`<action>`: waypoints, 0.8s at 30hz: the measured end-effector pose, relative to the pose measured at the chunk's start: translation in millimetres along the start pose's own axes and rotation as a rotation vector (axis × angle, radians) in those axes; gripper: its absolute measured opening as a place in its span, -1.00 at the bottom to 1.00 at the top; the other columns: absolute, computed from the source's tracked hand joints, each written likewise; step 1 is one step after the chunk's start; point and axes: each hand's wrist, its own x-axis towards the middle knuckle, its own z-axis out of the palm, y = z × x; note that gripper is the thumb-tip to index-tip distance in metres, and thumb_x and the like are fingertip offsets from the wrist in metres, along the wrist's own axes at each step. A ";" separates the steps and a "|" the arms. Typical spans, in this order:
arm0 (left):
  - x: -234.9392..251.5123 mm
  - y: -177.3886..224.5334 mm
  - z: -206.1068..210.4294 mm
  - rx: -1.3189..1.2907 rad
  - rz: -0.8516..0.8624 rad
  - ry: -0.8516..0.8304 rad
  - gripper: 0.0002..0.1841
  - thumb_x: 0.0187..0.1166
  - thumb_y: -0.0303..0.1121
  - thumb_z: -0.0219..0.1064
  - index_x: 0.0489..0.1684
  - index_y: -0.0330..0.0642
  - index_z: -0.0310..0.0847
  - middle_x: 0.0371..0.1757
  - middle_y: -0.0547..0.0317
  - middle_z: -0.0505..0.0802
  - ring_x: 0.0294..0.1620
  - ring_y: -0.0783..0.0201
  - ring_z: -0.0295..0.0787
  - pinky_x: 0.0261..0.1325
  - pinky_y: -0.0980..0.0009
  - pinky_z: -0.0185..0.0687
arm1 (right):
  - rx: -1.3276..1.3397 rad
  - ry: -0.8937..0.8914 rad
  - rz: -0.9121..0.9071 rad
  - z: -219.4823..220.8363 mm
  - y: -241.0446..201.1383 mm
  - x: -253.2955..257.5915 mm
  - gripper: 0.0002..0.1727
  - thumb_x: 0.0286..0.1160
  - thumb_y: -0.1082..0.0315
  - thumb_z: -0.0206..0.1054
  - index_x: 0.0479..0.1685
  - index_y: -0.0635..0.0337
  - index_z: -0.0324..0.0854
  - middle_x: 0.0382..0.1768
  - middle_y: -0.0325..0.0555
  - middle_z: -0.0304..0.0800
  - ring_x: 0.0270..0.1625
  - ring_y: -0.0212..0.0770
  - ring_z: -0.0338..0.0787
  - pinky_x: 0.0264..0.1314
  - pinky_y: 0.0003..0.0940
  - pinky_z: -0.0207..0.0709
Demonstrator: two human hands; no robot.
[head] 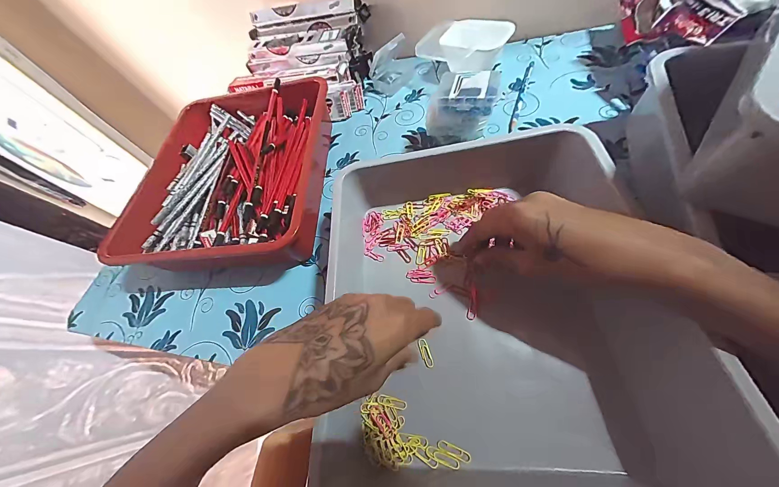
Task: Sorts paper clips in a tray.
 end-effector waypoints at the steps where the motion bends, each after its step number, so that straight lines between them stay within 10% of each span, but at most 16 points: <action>1: 6.2 -2.0 4.4 0.057 -0.012 0.040 -0.68 0.65 -0.26 0.23 0.25 -0.11 0.72 -0.28 0.19 0.78 -0.31 0.27 0.74 -0.26 0.36 0.64 | -0.007 -0.020 -0.001 -0.3 0.8 -0.4 -0.79 0.60 0.42 0.32 0.04 0.05 0.85 -0.19 -0.23 0.88 -0.22 -0.35 0.80 -0.13 -0.34 0.68; 6: 19.3 -4.5 0.8 0.081 -0.010 -0.022 -0.82 0.62 -0.29 0.34 0.01 -0.07 0.80 -0.37 0.21 0.75 -0.36 0.29 0.73 -0.33 0.40 0.60 | -0.058 -0.077 -0.042 0.9 5.5 -2.5 -0.75 0.59 0.38 0.35 0.10 0.00 0.89 -0.13 -0.20 0.87 0.01 -0.22 0.82 0.06 -0.17 0.70; 16: 22.5 -3.3 2.0 -0.035 0.041 -0.190 -0.84 0.62 -0.24 0.34 -0.30 -0.06 0.77 -0.47 0.31 0.69 -0.40 0.40 0.67 -0.40 0.48 0.49 | -0.337 -0.058 -0.209 13.8 -4.3 10.2 -0.89 0.53 0.36 0.35 -0.33 0.14 0.71 -0.50 -0.13 0.63 -0.47 -0.07 0.73 -0.52 -0.10 0.51; 21: 22.1 9.3 -8.2 -0.173 0.072 -0.421 -0.86 0.50 -0.41 0.40 -0.45 -0.22 0.76 -0.50 0.11 0.71 -0.45 0.21 0.70 -0.44 0.30 0.48 | -0.457 -0.189 -0.079 7.1 -36.8 18.8 -0.75 0.66 0.33 0.26 -0.41 0.20 0.66 -0.56 -0.06 0.59 -0.49 0.02 0.69 -0.50 -0.07 0.38; 24: 15.8 -1.9 -20.1 -0.149 0.055 -0.194 -0.76 0.62 -0.26 0.30 -0.43 -0.09 0.81 -0.48 0.34 0.75 -0.39 0.47 0.68 -0.35 0.51 0.51 | -0.364 0.013 -0.260 17.9 -28.2 19.3 -0.78 0.47 0.24 0.25 -0.53 0.03 0.61 -0.66 -0.26 0.47 -0.67 -0.19 0.55 -0.71 -0.23 0.23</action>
